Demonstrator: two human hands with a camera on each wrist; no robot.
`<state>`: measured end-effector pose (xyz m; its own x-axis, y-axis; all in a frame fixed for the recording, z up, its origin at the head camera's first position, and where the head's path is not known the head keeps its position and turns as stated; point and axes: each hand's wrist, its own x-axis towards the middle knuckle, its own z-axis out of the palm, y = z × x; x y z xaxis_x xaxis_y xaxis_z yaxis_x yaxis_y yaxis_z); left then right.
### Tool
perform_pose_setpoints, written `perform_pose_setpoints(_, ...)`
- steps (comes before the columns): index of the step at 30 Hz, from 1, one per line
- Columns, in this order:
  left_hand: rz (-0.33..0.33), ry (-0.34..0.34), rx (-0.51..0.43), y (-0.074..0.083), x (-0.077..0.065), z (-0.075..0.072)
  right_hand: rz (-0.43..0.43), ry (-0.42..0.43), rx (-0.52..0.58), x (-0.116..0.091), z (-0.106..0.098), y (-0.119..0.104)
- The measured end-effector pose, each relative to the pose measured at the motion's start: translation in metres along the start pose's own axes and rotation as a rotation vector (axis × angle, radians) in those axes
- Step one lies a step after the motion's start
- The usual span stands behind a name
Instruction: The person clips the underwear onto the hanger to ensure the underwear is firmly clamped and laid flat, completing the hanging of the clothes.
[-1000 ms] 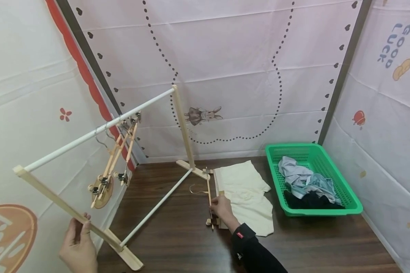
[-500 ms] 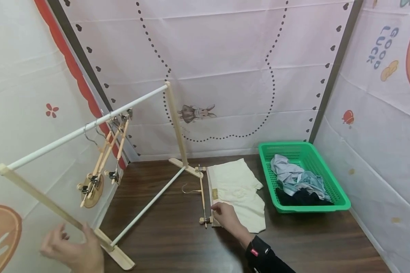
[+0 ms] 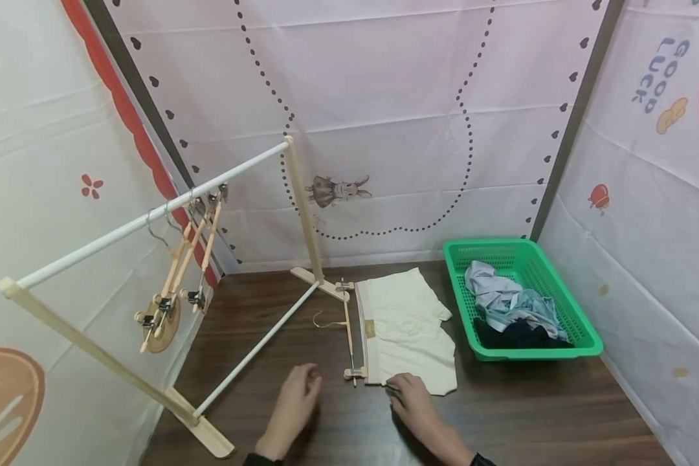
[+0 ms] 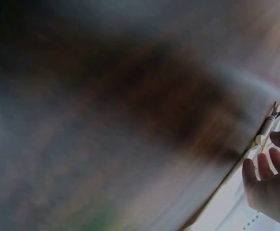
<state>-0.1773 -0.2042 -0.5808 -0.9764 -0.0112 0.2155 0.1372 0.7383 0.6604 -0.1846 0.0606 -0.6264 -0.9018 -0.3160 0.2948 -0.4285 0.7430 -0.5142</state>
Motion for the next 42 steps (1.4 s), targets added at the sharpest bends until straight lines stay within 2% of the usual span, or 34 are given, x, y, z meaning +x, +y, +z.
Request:
perform_pose_setpoints(2,-0.091,-0.177,0.028,0.005,0.005,0.016,-0.015,0.009,-0.006,-0.001,0.000,-0.003)
perform_pose_setpoints(3,-0.125,-0.235,0.044,0.007,0.008,0.023,-0.020,0.010,-0.007,0.000,0.000,-0.005)
perform_pose_setpoints(6,-0.151,-0.301,0.071,0.012,0.019,0.042,-0.037,0.021,-0.007,0.007,0.004,-0.010)
perform_pose_setpoints(8,-0.131,-0.287,0.079,0.015,0.025,0.051,-0.048,0.027,-0.006,0.014,0.008,-0.012)
perform_pose_setpoints(12,-0.097,-0.199,0.087,0.021,0.032,0.065,-0.042,-0.007,-0.013,0.027,0.014,-0.013)
perform_pose_setpoints(16,-0.135,-0.146,0.069,0.023,0.034,0.069,-0.052,-0.032,-0.047,0.034,0.020,-0.012)
perform_pose_setpoints(20,-0.176,-0.138,0.016,0.022,0.036,0.067,-0.119,0.031,-0.111,0.038,0.026,-0.010)
perform_pose_setpoints(22,-0.195,-0.150,-0.044,0.022,0.037,0.064,-0.140,0.083,-0.130,0.041,0.027,-0.009)
perform_pose_setpoints(25,-0.250,-0.197,-0.189,0.020,0.038,0.060,-0.116,0.130,-0.104,0.046,0.028,-0.007)
perform_pose_setpoints(30,-0.386,-0.254,-0.525,0.017,0.037,0.059,-0.017,0.097,0.000,0.050,0.022,-0.003)
perform_pose_setpoints(33,-0.460,-0.257,-0.659,0.016,0.037,0.058,-0.008,0.066,0.021,0.051,0.021,-0.003)
perform_pose_setpoints(35,-0.483,-0.266,-0.684,0.016,0.038,0.056,-0.014,0.053,0.025,0.051,0.021,-0.003)
perform_pose_setpoints(37,-0.482,-0.275,-0.660,0.016,0.039,0.055,-0.027,0.056,0.020,0.051,0.022,-0.003)
perform_pose_setpoints(40,-0.489,-0.286,-0.634,0.017,0.040,0.054,-0.038,0.090,0.010,0.052,0.023,-0.002)
perform_pose_setpoints(42,-0.521,-0.291,-0.638,0.018,0.041,0.053,-0.051,0.122,0.002,0.052,0.024,-0.001)
